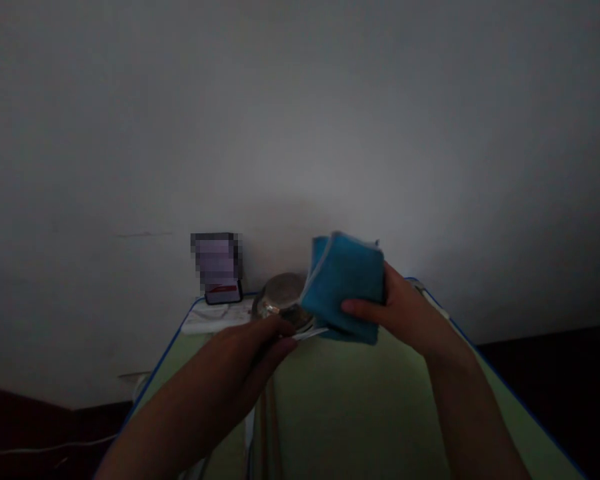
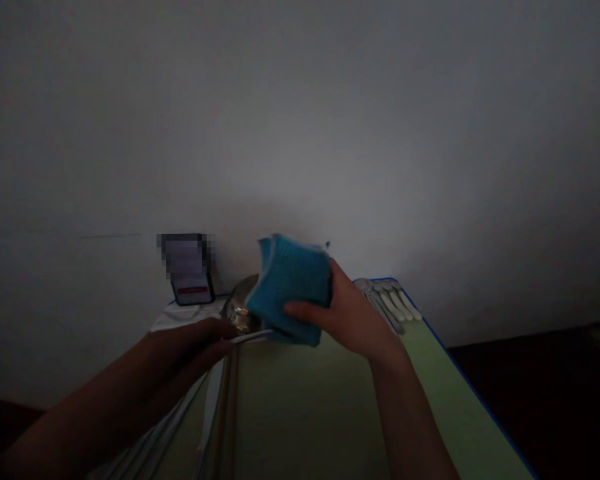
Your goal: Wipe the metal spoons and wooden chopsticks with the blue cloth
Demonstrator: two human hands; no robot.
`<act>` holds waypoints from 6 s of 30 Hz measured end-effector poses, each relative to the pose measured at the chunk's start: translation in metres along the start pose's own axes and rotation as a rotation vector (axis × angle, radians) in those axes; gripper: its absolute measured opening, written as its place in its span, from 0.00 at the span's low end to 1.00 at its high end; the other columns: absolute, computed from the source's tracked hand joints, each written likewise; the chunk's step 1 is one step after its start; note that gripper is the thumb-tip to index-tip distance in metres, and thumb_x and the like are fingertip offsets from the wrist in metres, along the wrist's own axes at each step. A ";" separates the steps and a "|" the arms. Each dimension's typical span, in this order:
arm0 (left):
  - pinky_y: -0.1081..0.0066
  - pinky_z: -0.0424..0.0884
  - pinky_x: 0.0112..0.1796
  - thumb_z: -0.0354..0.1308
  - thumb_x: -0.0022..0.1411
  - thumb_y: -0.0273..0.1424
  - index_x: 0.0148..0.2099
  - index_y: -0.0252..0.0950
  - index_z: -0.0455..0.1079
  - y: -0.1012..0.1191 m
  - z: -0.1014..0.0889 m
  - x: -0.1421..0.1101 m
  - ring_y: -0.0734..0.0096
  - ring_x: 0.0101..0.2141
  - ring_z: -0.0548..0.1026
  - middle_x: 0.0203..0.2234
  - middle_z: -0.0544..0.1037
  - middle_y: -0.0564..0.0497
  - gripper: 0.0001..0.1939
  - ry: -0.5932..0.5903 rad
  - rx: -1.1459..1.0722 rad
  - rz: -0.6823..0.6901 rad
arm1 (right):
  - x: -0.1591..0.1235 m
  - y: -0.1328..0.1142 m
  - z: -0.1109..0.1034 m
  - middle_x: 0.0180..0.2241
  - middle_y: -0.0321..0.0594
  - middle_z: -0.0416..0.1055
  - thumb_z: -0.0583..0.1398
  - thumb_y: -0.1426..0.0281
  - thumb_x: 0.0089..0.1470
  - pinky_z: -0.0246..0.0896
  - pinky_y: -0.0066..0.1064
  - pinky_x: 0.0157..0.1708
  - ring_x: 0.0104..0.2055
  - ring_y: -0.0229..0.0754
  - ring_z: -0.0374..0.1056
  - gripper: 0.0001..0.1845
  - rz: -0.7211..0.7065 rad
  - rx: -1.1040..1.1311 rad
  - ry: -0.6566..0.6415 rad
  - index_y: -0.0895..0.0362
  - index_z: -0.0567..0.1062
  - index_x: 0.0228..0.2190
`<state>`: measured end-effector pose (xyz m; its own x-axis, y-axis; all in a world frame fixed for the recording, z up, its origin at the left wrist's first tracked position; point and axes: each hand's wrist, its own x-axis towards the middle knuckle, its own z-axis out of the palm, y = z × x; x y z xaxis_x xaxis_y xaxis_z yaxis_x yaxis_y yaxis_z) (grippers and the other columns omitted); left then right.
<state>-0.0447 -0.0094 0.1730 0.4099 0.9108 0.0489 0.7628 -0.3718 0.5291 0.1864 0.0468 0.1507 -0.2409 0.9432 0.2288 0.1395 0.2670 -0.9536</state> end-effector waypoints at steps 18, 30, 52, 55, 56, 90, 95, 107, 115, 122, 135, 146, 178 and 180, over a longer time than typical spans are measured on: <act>0.66 0.70 0.29 0.39 0.63 0.44 0.38 0.40 0.62 -0.007 -0.003 -0.003 0.59 0.31 0.77 0.32 0.78 0.49 0.16 0.116 0.119 -0.181 | 0.017 0.007 0.001 0.41 0.37 0.74 0.56 0.75 0.47 0.60 0.39 0.45 0.47 0.43 0.66 0.14 0.225 0.999 -0.055 0.53 0.72 0.38; 0.62 0.70 0.32 0.38 0.64 0.41 0.41 0.43 0.62 0.001 -0.004 -0.010 0.60 0.34 0.77 0.34 0.78 0.51 0.14 0.094 0.103 -0.182 | 0.013 0.012 0.027 0.41 0.40 0.73 0.63 0.77 0.43 0.57 0.38 0.50 0.41 0.40 0.69 0.18 0.243 0.778 -0.301 0.57 0.72 0.40; 0.60 0.70 0.30 0.38 0.65 0.40 0.41 0.41 0.62 0.003 -0.002 -0.005 0.56 0.31 0.77 0.33 0.78 0.48 0.14 0.155 0.213 -0.240 | 0.020 0.020 0.030 0.32 0.37 0.76 0.60 0.71 0.46 0.59 0.29 0.35 0.31 0.36 0.68 0.12 0.302 0.721 -0.093 0.56 0.75 0.37; 0.61 0.69 0.31 0.39 0.65 0.40 0.42 0.41 0.62 0.003 0.000 -0.001 0.57 0.32 0.77 0.33 0.78 0.49 0.13 0.168 0.198 -0.228 | 0.017 0.017 0.035 0.34 0.38 0.75 0.61 0.66 0.48 0.60 0.31 0.37 0.33 0.37 0.69 0.13 0.296 0.640 -0.087 0.55 0.74 0.38; 0.60 0.69 0.31 0.39 0.65 0.40 0.42 0.41 0.62 0.004 0.001 0.000 0.57 0.33 0.77 0.34 0.78 0.49 0.13 0.174 0.192 -0.223 | 0.016 0.017 0.036 0.35 0.38 0.75 0.61 0.65 0.47 0.61 0.32 0.38 0.34 0.38 0.69 0.15 0.282 0.609 -0.102 0.55 0.74 0.39; 0.71 0.66 0.27 0.46 0.63 0.42 0.48 0.45 0.65 0.005 0.005 0.007 0.65 0.27 0.77 0.30 0.79 0.54 0.15 0.081 0.160 -0.021 | 0.014 0.022 0.006 0.27 0.36 0.72 0.61 0.59 0.45 0.60 0.30 0.28 0.28 0.40 0.66 0.12 0.191 0.132 -0.098 0.54 0.74 0.30; 0.71 0.64 0.25 0.47 0.63 0.43 0.47 0.47 0.65 0.008 0.012 0.011 0.63 0.27 0.77 0.28 0.79 0.55 0.13 0.127 0.248 0.022 | 0.015 0.022 0.008 0.25 0.34 0.70 0.58 0.57 0.49 0.57 0.27 0.25 0.25 0.37 0.63 0.14 0.150 0.043 -0.045 0.55 0.73 0.27; 0.76 0.63 0.25 0.46 0.64 0.39 0.32 0.40 0.67 0.004 -0.001 0.002 0.75 0.23 0.70 0.22 0.73 0.57 0.13 -0.002 0.029 0.039 | -0.002 0.003 -0.023 0.29 0.35 0.72 0.60 0.63 0.48 0.61 0.27 0.28 0.29 0.37 0.66 0.09 0.113 0.004 -0.365 0.55 0.74 0.30; 0.75 0.68 0.29 0.46 0.64 0.37 0.37 0.37 0.69 0.003 0.001 0.012 0.72 0.25 0.71 0.25 0.75 0.52 0.13 0.031 0.073 0.076 | 0.010 0.006 -0.011 0.33 0.36 0.73 0.60 0.61 0.47 0.62 0.28 0.29 0.32 0.40 0.68 0.15 0.087 -0.167 -0.161 0.54 0.72 0.37; 0.73 0.68 0.31 0.45 0.63 0.37 0.40 0.38 0.70 -0.003 0.001 0.014 0.69 0.28 0.74 0.27 0.77 0.51 0.14 0.038 0.081 0.026 | 0.021 0.023 -0.002 0.32 0.36 0.75 0.59 0.62 0.47 0.63 0.34 0.37 0.34 0.42 0.70 0.11 0.212 0.442 0.131 0.54 0.74 0.33; 0.73 0.68 0.30 0.45 0.64 0.39 0.44 0.40 0.69 0.000 0.002 0.018 0.68 0.28 0.74 0.29 0.78 0.51 0.15 0.084 0.084 0.009 | 0.021 0.033 0.006 0.37 0.37 0.75 0.59 0.73 0.45 0.59 0.34 0.43 0.37 0.40 0.69 0.16 0.259 0.530 -0.061 0.54 0.74 0.39; 0.70 0.63 0.28 0.41 0.65 0.41 0.36 0.37 0.66 -0.005 0.005 0.019 0.64 0.29 0.74 0.26 0.75 0.50 0.17 0.102 0.147 -0.079 | 0.032 0.026 0.002 0.23 0.36 0.76 0.54 0.73 0.48 0.65 0.35 0.40 0.28 0.40 0.71 0.10 0.426 1.005 0.131 0.56 0.75 0.23; 0.69 0.63 0.29 0.41 0.66 0.39 0.43 0.40 0.65 0.009 0.021 0.033 0.61 0.29 0.75 0.29 0.77 0.50 0.14 0.137 0.066 -0.102 | 0.033 0.031 0.048 0.36 0.39 0.76 0.58 0.66 0.50 0.66 0.35 0.44 0.44 0.42 0.70 0.10 0.384 1.106 0.145 0.56 0.74 0.35; 0.68 0.63 0.29 0.42 0.65 0.39 0.43 0.40 0.64 0.010 0.022 0.033 0.60 0.31 0.75 0.31 0.77 0.50 0.13 0.128 0.067 -0.088 | 0.033 0.032 0.050 0.36 0.42 0.76 0.59 0.65 0.49 0.66 0.37 0.43 0.43 0.44 0.71 0.13 0.421 1.076 0.157 0.58 0.73 0.37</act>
<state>-0.0129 0.0129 0.1616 0.2758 0.9543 0.1148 0.8266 -0.2964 0.4784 0.1349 0.0766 0.1185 -0.2372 0.9516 -0.1955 -0.7246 -0.3074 -0.6169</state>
